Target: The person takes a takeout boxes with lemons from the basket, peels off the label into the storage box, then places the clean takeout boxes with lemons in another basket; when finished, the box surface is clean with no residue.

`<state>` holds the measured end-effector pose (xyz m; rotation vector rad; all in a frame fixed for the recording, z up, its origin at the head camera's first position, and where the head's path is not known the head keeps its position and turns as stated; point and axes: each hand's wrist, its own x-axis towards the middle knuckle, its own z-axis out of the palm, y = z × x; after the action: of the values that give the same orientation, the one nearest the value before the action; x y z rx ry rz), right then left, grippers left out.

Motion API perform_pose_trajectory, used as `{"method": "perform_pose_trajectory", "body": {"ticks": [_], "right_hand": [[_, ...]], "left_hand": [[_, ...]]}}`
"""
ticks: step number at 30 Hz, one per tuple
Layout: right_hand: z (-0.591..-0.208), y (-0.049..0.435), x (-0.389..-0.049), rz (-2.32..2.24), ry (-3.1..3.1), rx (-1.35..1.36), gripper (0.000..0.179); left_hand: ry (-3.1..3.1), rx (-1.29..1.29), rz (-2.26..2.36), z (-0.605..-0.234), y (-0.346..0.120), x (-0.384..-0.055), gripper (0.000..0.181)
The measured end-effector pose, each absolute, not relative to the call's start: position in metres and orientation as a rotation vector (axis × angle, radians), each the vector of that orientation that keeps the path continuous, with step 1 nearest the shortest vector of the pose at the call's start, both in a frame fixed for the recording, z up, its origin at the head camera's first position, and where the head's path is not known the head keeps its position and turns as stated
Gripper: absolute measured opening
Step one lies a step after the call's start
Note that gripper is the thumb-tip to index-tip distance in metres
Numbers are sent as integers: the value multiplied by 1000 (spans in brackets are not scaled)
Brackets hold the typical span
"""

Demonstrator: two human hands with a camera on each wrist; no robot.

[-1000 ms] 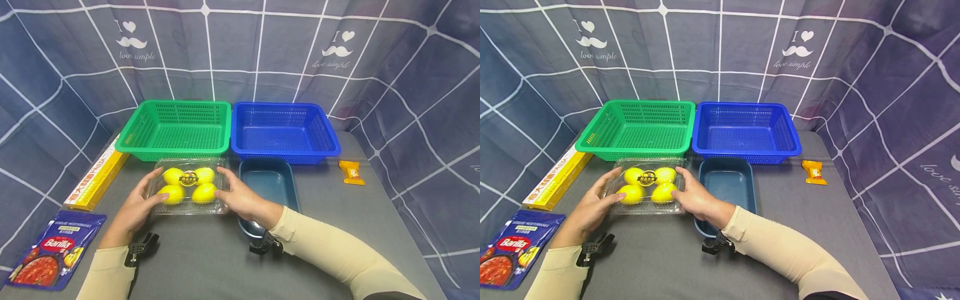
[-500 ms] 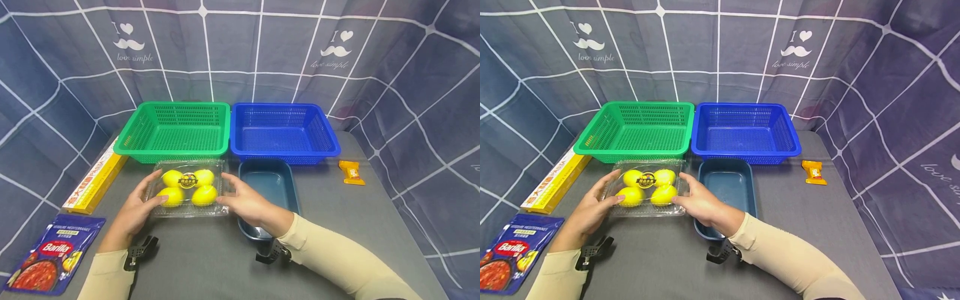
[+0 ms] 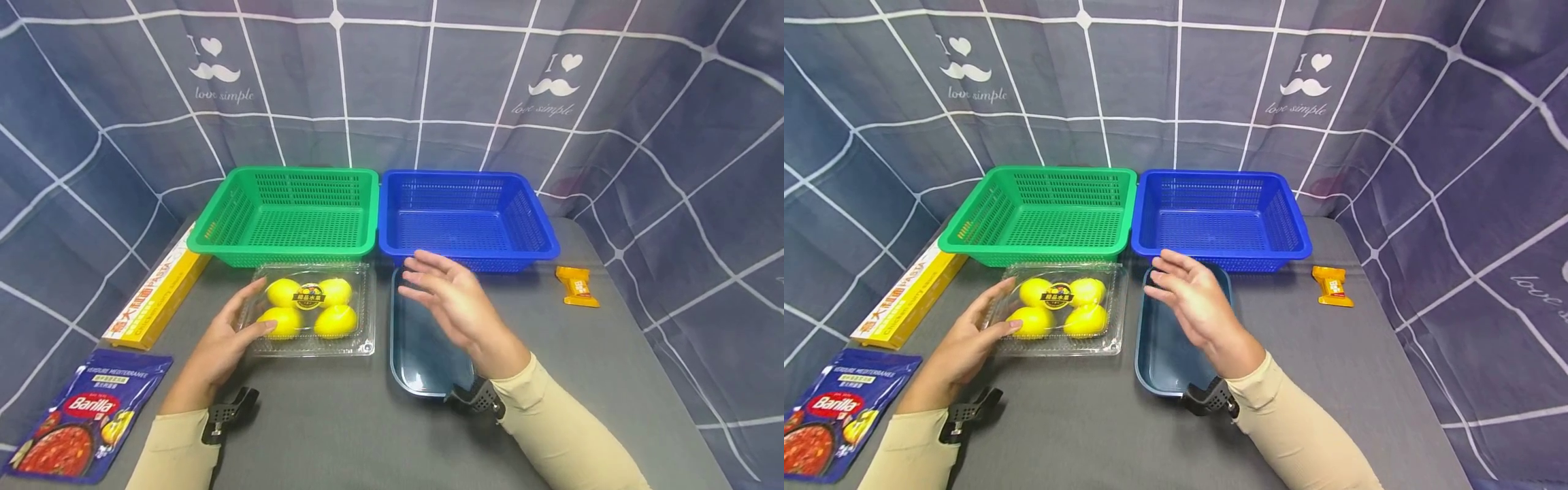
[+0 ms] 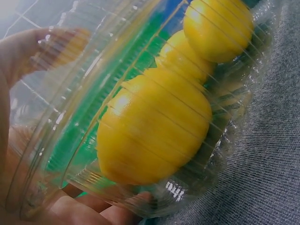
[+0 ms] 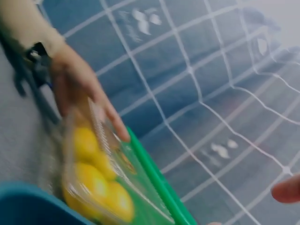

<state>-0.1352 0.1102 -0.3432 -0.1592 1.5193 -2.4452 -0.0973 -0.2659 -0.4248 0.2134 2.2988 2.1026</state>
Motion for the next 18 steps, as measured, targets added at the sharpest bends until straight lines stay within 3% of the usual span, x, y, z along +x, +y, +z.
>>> {"method": "perform_pose_trajectory", "body": {"ticks": [7, 11, 18], "right_hand": [[-341, 144, -163, -2771, 1256, 135, 26], [-345, 162, -177, -2893, 1043, 456, 10], [-359, 183, -190, -2921, 989, 896, 7]], "left_hand": [[2309, 230, 2086, -422, -267, -101, 78], [2324, 217, 2058, -421, -267, -101, 79], [2346, 236, 2037, -423, -267, -99, 78]]}}
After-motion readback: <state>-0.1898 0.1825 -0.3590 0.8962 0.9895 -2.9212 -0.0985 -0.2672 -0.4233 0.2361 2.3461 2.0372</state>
